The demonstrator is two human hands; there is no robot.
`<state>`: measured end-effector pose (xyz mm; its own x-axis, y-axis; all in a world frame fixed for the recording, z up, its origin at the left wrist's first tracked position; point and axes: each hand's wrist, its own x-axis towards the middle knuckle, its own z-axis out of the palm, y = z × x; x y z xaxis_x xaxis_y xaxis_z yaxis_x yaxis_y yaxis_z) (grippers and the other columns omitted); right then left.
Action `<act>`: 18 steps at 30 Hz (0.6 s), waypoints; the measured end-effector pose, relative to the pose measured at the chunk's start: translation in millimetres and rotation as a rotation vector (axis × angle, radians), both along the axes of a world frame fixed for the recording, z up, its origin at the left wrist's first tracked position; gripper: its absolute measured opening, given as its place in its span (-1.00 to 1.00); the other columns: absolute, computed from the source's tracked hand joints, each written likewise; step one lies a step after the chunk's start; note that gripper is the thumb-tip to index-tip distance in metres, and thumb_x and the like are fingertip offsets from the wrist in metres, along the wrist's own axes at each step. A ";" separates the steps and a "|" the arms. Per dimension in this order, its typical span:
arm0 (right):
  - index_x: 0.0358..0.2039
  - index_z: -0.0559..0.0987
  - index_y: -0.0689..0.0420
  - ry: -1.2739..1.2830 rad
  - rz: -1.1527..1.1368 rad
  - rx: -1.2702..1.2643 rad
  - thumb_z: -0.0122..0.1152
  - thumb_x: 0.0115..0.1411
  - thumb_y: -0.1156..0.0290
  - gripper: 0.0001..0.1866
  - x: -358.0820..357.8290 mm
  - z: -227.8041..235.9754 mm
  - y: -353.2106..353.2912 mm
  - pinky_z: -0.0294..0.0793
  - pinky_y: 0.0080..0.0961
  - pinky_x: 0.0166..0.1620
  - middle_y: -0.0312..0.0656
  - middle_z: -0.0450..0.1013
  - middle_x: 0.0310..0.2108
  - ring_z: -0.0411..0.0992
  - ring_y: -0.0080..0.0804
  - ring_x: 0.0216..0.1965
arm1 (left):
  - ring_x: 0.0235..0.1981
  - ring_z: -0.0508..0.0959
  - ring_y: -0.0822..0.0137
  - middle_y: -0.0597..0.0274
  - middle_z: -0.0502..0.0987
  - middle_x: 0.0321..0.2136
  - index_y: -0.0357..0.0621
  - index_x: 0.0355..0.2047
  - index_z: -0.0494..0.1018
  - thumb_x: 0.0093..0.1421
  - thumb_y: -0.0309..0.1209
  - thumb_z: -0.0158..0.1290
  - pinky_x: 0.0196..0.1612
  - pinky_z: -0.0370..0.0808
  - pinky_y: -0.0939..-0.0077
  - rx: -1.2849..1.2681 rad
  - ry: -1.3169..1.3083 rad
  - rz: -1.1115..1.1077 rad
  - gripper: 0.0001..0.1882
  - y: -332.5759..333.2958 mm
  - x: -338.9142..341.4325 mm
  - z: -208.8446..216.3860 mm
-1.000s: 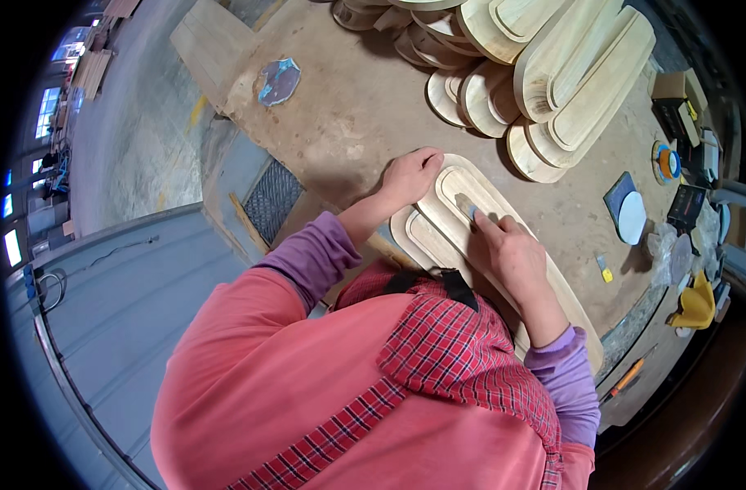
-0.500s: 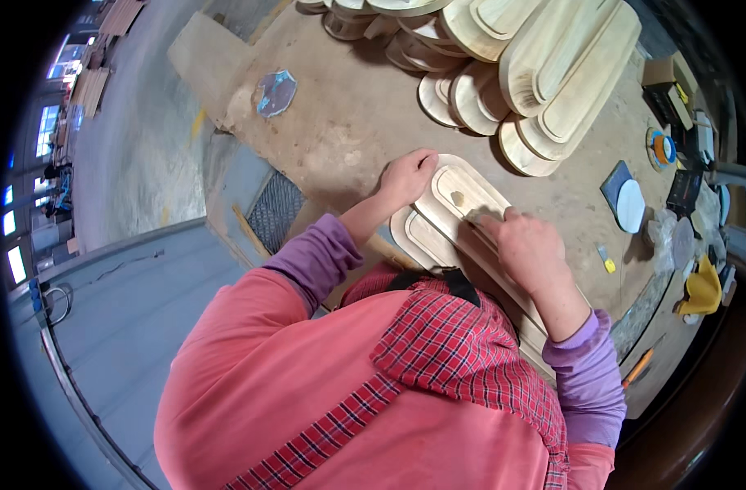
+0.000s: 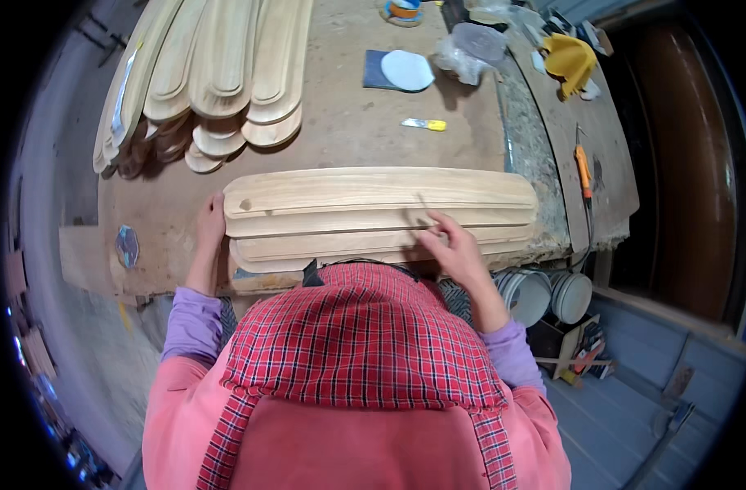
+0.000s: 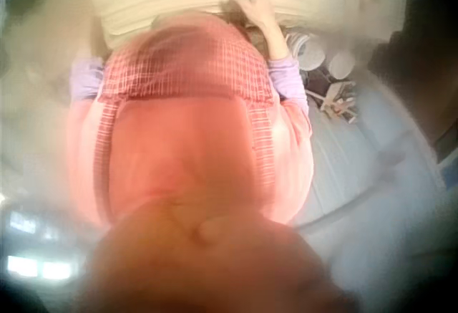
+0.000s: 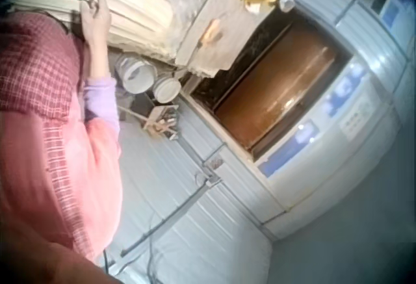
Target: The person assembles wooden trays by applying glue to the edges of two pieces and pressing them together. They then use a power tool with a sanding disc to smooth the edges of the assembled tray.
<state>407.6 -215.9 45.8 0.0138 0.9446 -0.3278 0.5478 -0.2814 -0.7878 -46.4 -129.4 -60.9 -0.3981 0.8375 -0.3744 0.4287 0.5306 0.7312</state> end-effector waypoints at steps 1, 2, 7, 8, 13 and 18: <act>0.05 0.44 0.20 0.036 -0.182 -0.097 0.16 0.19 0.25 -0.55 25.8 -7.1 -14.2 0.44 -0.43 -0.12 -0.06 0.51 -0.23 0.48 -0.31 -0.20 | -0.07 0.46 0.18 -0.04 0.50 -0.13 -0.23 -0.06 0.45 0.26 -0.16 -0.02 0.01 0.35 0.39 0.121 0.117 -0.038 -0.59 1.2 0.7 1.8; 0.06 0.43 0.21 0.140 -0.353 -0.083 0.17 0.19 0.32 -0.55 57.4 -19.6 -34.8 0.44 -0.46 -0.10 -0.13 0.50 -0.25 0.46 -0.36 -0.20 | -0.06 0.45 0.15 -0.04 0.48 -0.11 -0.22 -0.05 0.44 0.24 -0.18 0.01 0.01 0.35 0.36 0.242 0.231 -0.074 -0.59 1.5 4.1 0.5; 0.14 0.34 0.17 0.494 -0.884 -0.061 0.05 0.25 0.43 -0.57 159.4 -21.9 -77.0 0.23 -0.75 -0.61 -0.33 0.38 -0.49 0.26 -0.66 -0.65 | 0.01 0.37 -0.02 -0.07 0.37 0.00 -0.18 0.02 0.37 0.06 -0.21 0.18 0.07 0.30 0.21 0.614 0.410 -0.526 -0.46 11.8 112.6 41.6; 0.14 0.33 0.18 0.527 -0.901 -0.053 0.05 0.25 0.43 -0.56 176.1 -22.7 -80.1 0.24 -0.75 -0.61 -0.32 0.38 -0.49 0.27 -0.66 -0.63 | 0.04 0.34 -0.04 -0.08 0.35 0.02 -0.18 0.04 0.36 0.01 -0.17 0.20 0.09 0.27 0.16 0.595 0.420 -0.665 -0.39 11.9 152.1 49.7; 0.14 0.30 0.26 0.691 -0.852 -0.070 0.03 0.24 0.48 -0.55 239.1 -36.6 -70.5 0.27 -0.74 -0.58 -0.29 0.39 -0.45 0.30 -0.66 -0.57 | 0.16 0.24 -0.09 -0.09 0.23 0.14 -0.11 0.19 0.20 -0.20 0.09 0.30 0.16 0.17 0.03 0.544 0.445 -1.209 -0.01 -4.1 329.8 72.2; 0.12 0.27 0.29 0.694 -0.662 -0.089 0.09 0.23 0.35 -0.51 286.2 -58.5 -44.0 0.34 -0.74 -0.49 -0.18 0.48 -0.16 0.44 -0.57 -0.25 | 0.21 0.18 -0.07 -0.07 0.17 0.18 -0.03 0.27 0.05 -0.30 0.15 0.31 0.18 0.13 -0.01 0.387 0.695 -1.392 0.16 -6.3 424.6 69.8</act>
